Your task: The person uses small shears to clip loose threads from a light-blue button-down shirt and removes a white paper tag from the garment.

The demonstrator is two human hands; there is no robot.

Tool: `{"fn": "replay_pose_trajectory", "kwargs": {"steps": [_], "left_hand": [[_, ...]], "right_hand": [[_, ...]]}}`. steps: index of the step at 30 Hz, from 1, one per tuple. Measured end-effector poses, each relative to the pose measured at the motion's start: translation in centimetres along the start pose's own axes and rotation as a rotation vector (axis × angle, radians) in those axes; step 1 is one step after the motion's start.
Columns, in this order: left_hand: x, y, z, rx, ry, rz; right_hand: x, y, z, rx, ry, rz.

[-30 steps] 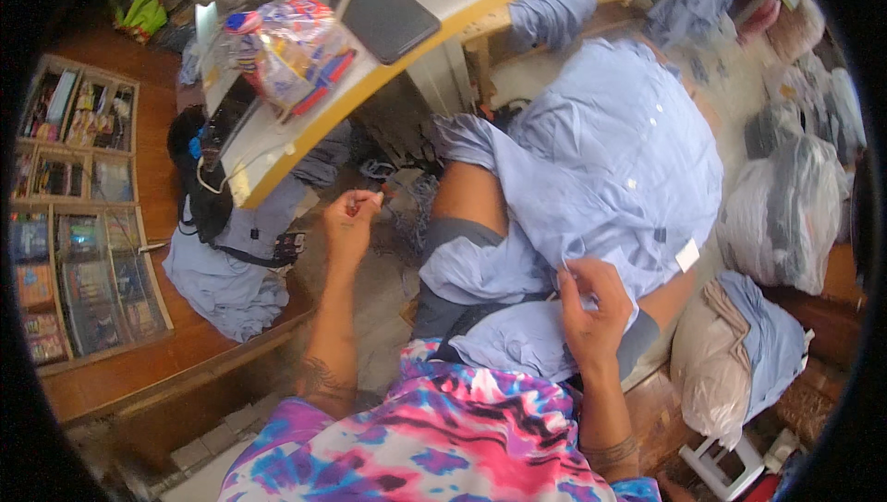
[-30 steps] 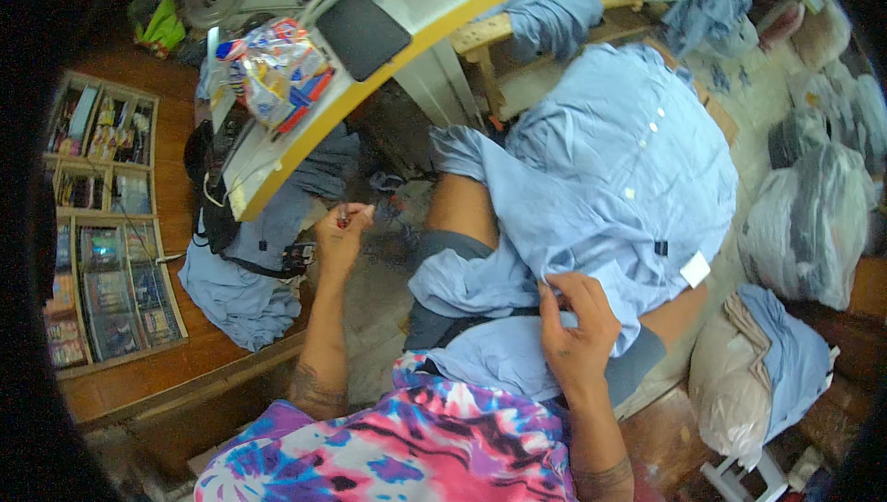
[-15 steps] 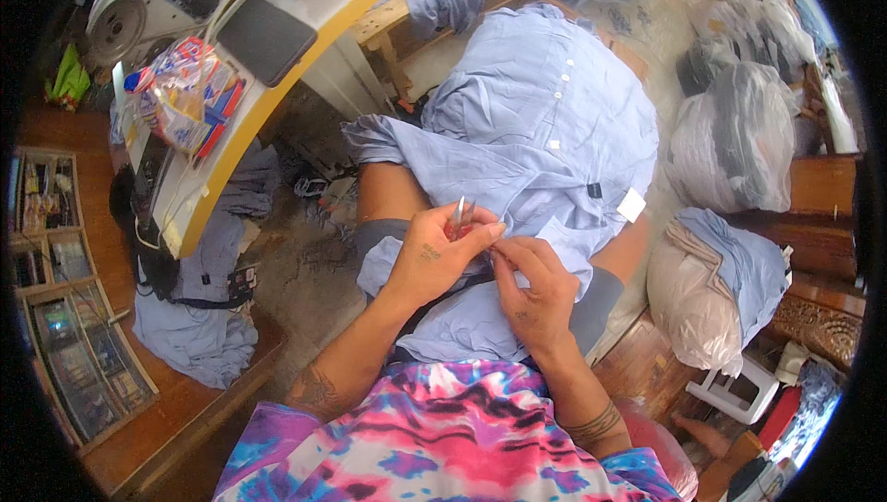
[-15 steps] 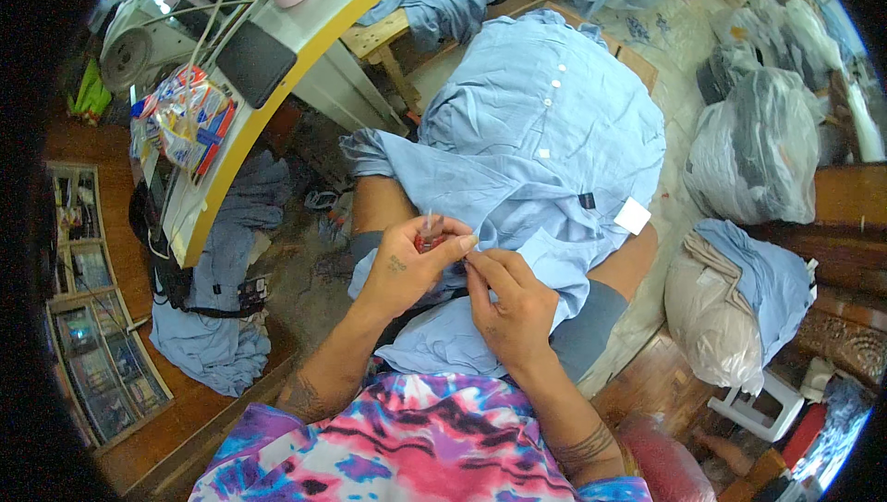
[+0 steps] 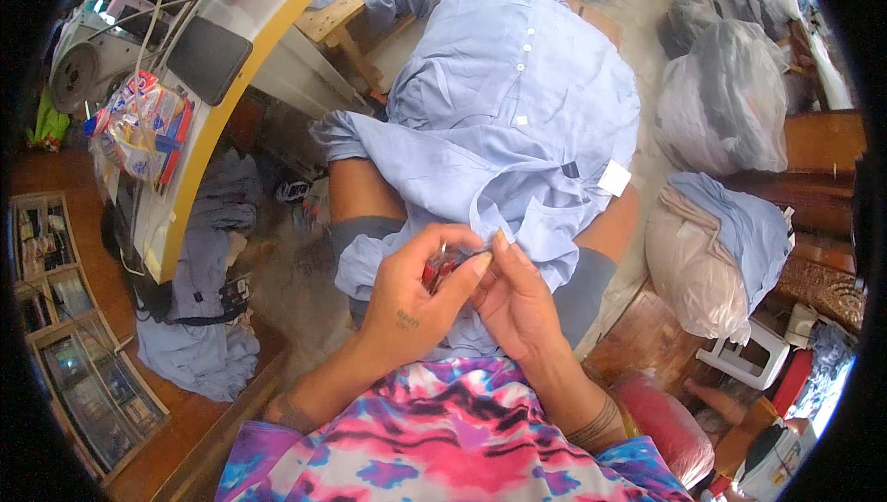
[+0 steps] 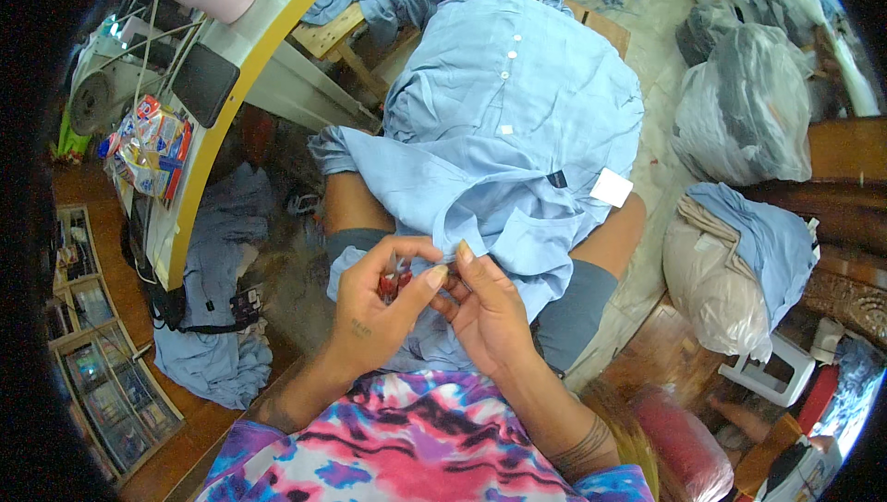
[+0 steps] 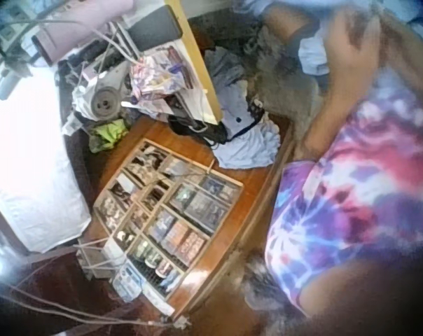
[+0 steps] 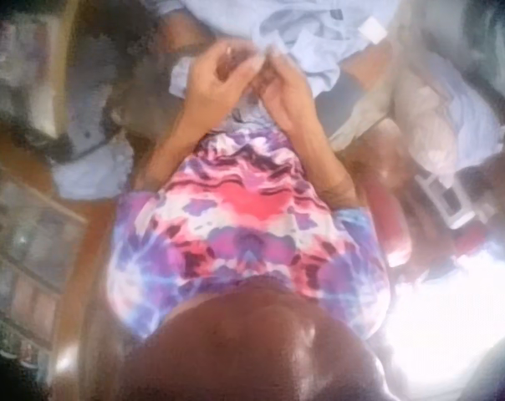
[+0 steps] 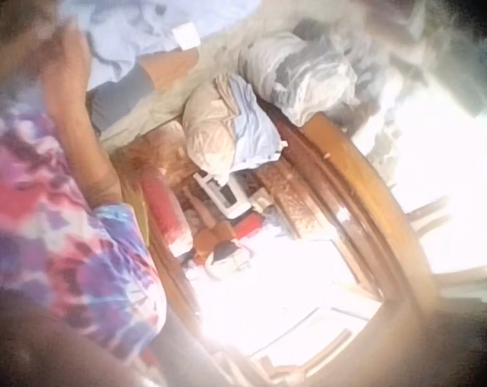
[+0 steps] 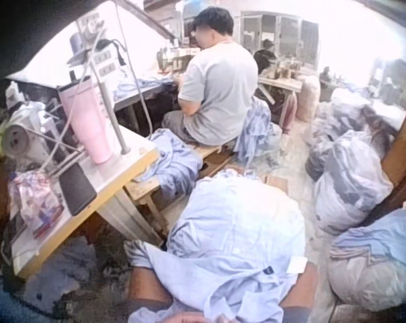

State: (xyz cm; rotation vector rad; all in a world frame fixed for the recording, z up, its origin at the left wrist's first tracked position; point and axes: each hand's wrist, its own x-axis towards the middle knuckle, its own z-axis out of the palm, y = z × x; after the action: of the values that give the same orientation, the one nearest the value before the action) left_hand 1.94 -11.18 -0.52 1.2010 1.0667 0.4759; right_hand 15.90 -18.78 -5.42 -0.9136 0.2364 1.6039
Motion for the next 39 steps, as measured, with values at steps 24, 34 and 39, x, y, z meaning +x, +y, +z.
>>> {"fn": "replay_pose_trajectory", "kwargs": {"steps": [24,34,39], "left_hand": [[-1.0,-1.1,-0.1,-0.855,-0.485,-0.348],[-1.3,-0.9,0.0,-0.848,-0.467,-0.328],[-1.6,-0.8,0.2,-0.853,-0.412,-0.323]], "right_hand": [[1.0,-1.6,-0.5,0.009,-0.148,-0.038],[1.0,-1.1,-0.6,0.053,-0.162,-0.067],[0.9,-1.1,0.0,0.035,-0.158,-0.070]]}}
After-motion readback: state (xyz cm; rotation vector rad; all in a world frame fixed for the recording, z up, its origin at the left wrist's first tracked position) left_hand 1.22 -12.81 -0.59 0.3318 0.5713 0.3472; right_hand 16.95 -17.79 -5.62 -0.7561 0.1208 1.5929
